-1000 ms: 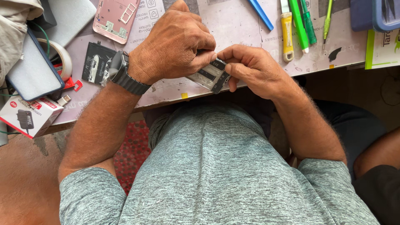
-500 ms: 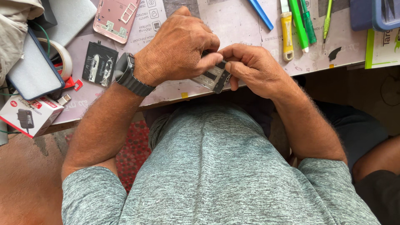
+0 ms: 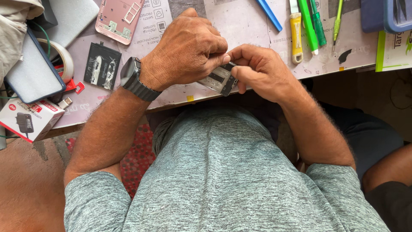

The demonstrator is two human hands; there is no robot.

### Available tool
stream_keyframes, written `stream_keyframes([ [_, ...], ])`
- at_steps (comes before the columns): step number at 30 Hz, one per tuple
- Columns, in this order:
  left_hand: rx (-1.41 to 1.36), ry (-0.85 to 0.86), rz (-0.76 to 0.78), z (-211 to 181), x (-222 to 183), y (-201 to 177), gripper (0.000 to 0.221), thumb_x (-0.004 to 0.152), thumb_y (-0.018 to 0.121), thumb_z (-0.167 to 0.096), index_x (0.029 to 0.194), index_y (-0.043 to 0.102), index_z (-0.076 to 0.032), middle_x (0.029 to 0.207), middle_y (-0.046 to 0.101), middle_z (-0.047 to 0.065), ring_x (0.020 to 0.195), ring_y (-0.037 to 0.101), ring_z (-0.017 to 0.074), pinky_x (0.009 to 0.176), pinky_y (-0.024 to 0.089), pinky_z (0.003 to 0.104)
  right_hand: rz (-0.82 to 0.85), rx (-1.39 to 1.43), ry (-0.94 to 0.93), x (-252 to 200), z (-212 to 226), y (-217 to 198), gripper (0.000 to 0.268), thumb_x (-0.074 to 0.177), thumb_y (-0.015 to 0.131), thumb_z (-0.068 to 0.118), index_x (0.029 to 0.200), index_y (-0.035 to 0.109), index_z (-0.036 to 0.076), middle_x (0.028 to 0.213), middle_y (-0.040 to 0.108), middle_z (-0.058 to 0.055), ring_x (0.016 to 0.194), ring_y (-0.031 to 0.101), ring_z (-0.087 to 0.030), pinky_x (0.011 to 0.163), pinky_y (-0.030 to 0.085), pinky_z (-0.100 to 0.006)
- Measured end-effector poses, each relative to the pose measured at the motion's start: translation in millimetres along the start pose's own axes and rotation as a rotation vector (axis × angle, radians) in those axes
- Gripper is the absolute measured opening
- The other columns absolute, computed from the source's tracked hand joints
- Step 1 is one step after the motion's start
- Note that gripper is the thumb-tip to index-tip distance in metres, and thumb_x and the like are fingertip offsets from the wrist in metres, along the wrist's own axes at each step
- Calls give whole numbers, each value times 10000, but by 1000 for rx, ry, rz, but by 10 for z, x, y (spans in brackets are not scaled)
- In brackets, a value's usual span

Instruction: The person cleans a small electronic component with a spray and a brush, then inserts it into a disassembled smartphone chassis. They connect a ribbon cable and test the device's screen responsiveness by interacting with the display.

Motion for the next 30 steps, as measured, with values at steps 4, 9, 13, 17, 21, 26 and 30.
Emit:
stream_keyframes([
  [4,40,-13,11,-13,5,31,289,1004,769,-299,767,745,-135,634,621,-8,653,548,172,778,405,411,-39,45,-78,13,-15,72,213,982,598,-1,1189,621,-44,836,687,-52,621,612,-47,526,515,-201],
  [9,10,-28,9,-18,3,6,288,1033,737,-294,801,756,-124,645,629,4,647,557,184,778,407,416,-43,61,-72,12,-9,35,169,1015,609,33,1165,642,-38,809,680,-38,594,615,-39,508,516,-187],
  [13,-63,-16,18,-16,-4,-98,185,1024,704,-224,911,776,-97,726,675,36,697,604,213,799,408,426,-37,135,-45,-5,-18,9,189,1015,627,53,1171,656,-50,780,669,-51,585,620,-44,501,523,-190],
  [17,-94,-57,39,20,-10,-198,133,983,675,-123,934,786,-69,727,711,68,638,629,223,780,419,442,-2,232,-89,3,-43,-1,200,1015,615,36,1174,645,-81,822,695,-84,603,627,-48,508,534,-191],
  [21,-166,-36,36,46,-27,-255,112,955,682,-98,963,783,-48,744,712,103,638,666,239,765,509,414,20,277,-113,3,-69,-8,197,1012,605,17,1170,638,-96,848,701,-109,605,628,-51,509,537,-189],
  [26,-179,-60,51,47,-18,-264,90,919,698,-63,946,784,-56,744,726,107,625,687,237,701,548,396,10,312,-73,1,-54,-8,200,993,610,9,1163,644,-91,830,693,-100,586,622,-49,495,526,-186],
  [30,-216,-58,43,25,-24,-273,63,906,749,-102,945,780,-62,780,729,113,669,699,256,682,550,401,-4,261,-86,8,-55,3,197,991,609,3,1160,648,-91,826,696,-88,580,619,-47,493,521,-188],
])
Point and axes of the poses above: each hand's wrist, its own x-axis towards the middle knuckle, its own y-axis out of the palm, z = x × y, the point moved 3 cm from there along x, towards the middle knuckle
